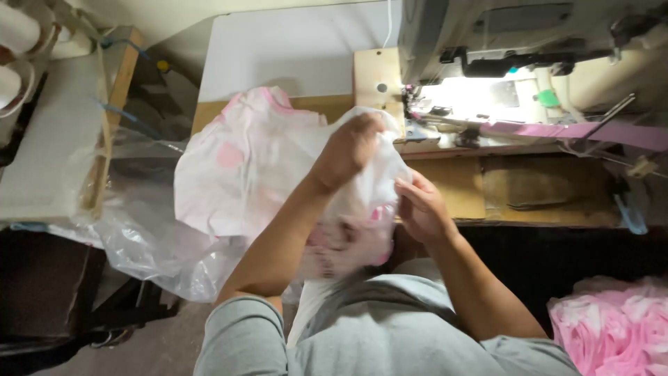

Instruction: Sorting and stacking small fabric garments on a workbench next to an industrial sewing machine.

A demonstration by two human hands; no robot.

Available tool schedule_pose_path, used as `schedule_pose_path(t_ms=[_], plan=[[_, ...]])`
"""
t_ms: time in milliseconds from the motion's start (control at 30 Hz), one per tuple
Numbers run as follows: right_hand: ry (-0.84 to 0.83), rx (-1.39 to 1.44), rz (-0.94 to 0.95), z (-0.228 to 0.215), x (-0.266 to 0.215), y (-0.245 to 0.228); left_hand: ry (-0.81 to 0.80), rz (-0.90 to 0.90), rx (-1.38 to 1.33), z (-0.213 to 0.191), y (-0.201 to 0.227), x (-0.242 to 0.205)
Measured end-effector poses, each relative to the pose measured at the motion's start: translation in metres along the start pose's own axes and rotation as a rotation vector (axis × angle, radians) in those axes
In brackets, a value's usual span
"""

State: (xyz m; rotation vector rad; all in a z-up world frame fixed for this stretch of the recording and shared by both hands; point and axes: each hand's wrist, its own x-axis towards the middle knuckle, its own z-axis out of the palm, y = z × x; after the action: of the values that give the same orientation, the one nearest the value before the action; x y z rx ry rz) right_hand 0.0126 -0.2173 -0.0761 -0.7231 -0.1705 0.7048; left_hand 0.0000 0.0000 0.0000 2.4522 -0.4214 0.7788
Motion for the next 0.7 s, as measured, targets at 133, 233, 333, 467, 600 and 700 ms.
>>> schedule_pose_path(t_ms=[133, 233, 333, 467, 600, 700], plan=[[0.066, -0.157, 0.034, -0.029, -0.024, -0.029, 0.030, 0.128, 0.248, 0.016, 0.014, -0.001], [0.010, -0.247, 0.009, -0.020, -0.031, -0.051, 0.072, 0.089, 0.503, 0.033, 0.017, -0.003], [0.009, -0.250, -0.016, -0.033, -0.034, -0.059, 0.095, -0.032, 0.628, 0.030, 0.047, 0.003], [0.023, -0.277, -0.006, -0.099, -0.027, -0.046, 0.069, -0.097, 0.678, 0.043, 0.059, 0.007], [0.036, -0.277, -0.049, -0.072, -0.027, -0.063, 0.123, -0.102, 0.654, 0.048, 0.065, 0.017], [0.064, -0.253, -0.069, -0.057, -0.026, -0.070, 0.143, -0.107, 0.648, 0.055, 0.065, 0.024]])
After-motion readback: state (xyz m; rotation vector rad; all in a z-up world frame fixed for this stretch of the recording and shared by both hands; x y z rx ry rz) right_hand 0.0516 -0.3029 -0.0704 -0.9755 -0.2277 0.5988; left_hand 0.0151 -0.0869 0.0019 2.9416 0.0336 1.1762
